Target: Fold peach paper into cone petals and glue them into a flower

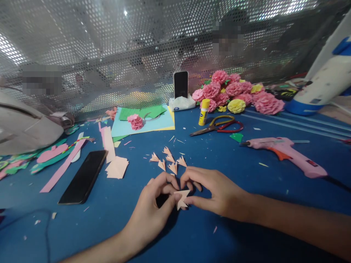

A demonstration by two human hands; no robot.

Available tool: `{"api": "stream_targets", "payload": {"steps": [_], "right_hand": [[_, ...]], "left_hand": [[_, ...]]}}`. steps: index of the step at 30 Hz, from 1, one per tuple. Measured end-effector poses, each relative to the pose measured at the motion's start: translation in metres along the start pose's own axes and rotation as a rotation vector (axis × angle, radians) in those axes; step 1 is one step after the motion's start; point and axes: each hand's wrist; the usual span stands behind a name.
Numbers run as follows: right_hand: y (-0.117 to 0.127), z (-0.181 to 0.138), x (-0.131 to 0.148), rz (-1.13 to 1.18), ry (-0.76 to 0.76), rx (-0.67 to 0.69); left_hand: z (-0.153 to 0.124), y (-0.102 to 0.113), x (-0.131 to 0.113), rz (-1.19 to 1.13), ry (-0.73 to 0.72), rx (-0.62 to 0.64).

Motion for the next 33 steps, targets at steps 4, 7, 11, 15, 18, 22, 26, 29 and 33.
{"api": "stream_targets", "payload": {"steps": [4,7,11,15,18,22,26,29,33], "right_hand": [[-0.0023,0.0009,0.0045,-0.009,0.015,0.070],[-0.0063,0.0010,0.0036,-0.059,0.034,0.049],[-0.0081,-0.0007,0.0021,-0.042,0.007,0.009],[-0.0056,-0.0017,0.0030,0.069,-0.028,-0.050],[-0.0045,-0.0013,0.0019,0.147,-0.039,-0.059],[-0.0047,-0.0014,-0.0005,0.189,-0.056,-0.069],[-0.0045,-0.0020,0.0007,0.189,-0.054,-0.086],[-0.0041,-0.0020,0.0029,0.173,-0.057,-0.094],[-0.0038,-0.0017,0.0049,0.148,-0.047,-0.098]], "left_hand": [[0.0001,-0.0007,-0.0007,-0.045,0.019,0.007],[0.0003,-0.0007,-0.0011,-0.072,0.018,0.010],[0.0000,0.0002,0.0005,-0.049,0.011,-0.014],[-0.0010,0.0010,0.0024,0.028,0.007,-0.029],[-0.0015,0.0011,0.0030,0.058,0.016,-0.013],[-0.0006,0.0013,0.0024,0.130,0.005,0.024],[0.0015,0.0026,0.0009,0.209,0.018,0.075],[0.0018,0.0038,0.0003,0.181,0.035,0.114],[0.0006,0.0045,-0.0004,0.186,0.046,0.133]]}}
Point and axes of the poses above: each hand's wrist, its own z-axis towards the middle knuckle, its own y-axis out of the back of the hand, x = y × z, and after that the axes turned 8 degrees about -y, right-handed
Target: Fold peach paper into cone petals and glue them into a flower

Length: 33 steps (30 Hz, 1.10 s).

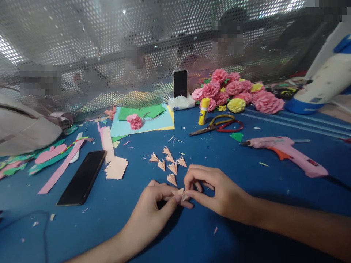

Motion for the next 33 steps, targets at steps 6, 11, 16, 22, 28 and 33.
{"api": "stream_targets", "payload": {"steps": [6,11,16,22,28,33], "right_hand": [[-0.0013,-0.0009,-0.0005,-0.030,0.019,0.007],[-0.0022,-0.0008,-0.0004,-0.035,0.027,0.003],[-0.0031,-0.0002,0.0024,-0.021,0.018,0.008],[-0.0063,0.0002,0.0021,0.009,-0.061,0.030],[-0.0089,0.0012,0.0014,0.071,-0.158,0.062],[-0.0097,0.0000,0.0013,0.077,-0.156,0.047]], "left_hand": [[0.0010,-0.0010,-0.0023,0.040,0.007,-0.022],[0.0016,-0.0025,-0.0032,0.068,0.006,-0.041],[0.0010,-0.0031,-0.0037,0.059,0.015,-0.027],[0.0015,-0.0031,-0.0031,0.031,0.020,-0.035],[0.0007,-0.0047,-0.0035,0.105,-0.009,-0.042],[0.0003,-0.0064,-0.0064,0.158,-0.053,-0.061]]}}
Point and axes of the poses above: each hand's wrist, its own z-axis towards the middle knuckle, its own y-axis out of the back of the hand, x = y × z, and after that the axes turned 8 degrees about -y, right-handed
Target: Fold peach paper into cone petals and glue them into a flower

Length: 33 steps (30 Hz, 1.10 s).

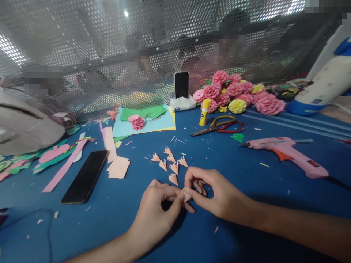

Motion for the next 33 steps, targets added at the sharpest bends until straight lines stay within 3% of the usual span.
{"api": "stream_targets", "payload": {"steps": [9,14,19,24,33], "right_hand": [[0.001,-0.001,-0.003,0.040,0.015,-0.002],[0.004,-0.002,0.002,0.129,0.013,0.047],[0.004,-0.003,0.004,0.089,0.082,0.122],[0.002,-0.001,0.004,-0.003,0.196,0.111],[0.004,-0.001,0.005,0.032,0.100,0.135]], "left_hand": [[0.001,-0.002,0.000,-0.038,0.026,-0.014],[0.002,0.003,-0.001,-0.151,0.069,0.055],[0.002,0.009,-0.003,-0.181,0.037,0.122],[0.002,0.007,-0.003,-0.138,0.009,0.120],[-0.002,0.007,0.000,-0.199,0.004,0.063]]}}
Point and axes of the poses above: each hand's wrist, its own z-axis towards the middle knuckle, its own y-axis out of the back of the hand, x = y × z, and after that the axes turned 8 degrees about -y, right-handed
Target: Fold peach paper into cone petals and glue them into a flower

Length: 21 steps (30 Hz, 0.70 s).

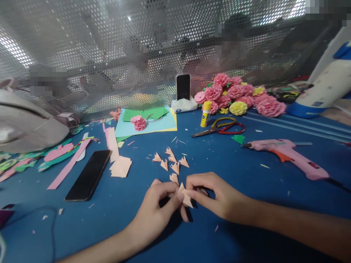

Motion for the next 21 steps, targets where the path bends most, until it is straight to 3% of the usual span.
{"api": "stream_targets", "payload": {"steps": [4,10,13,18,21], "right_hand": [[0.001,0.000,-0.001,-0.056,0.033,-0.028],[0.005,-0.002,-0.006,-0.192,0.182,-0.071],[0.007,-0.003,-0.007,-0.193,0.174,-0.071],[0.012,-0.001,-0.008,-0.099,0.071,-0.118],[0.012,0.000,-0.009,-0.097,0.091,-0.104]], "left_hand": [[0.000,0.000,0.002,0.001,-0.010,-0.023],[0.004,0.002,0.007,0.015,-0.100,-0.160],[0.003,0.006,0.010,0.157,-0.283,-0.166],[-0.006,0.007,0.011,0.836,-0.801,-0.079],[-0.010,0.004,0.008,1.000,-0.892,-0.063]]}}
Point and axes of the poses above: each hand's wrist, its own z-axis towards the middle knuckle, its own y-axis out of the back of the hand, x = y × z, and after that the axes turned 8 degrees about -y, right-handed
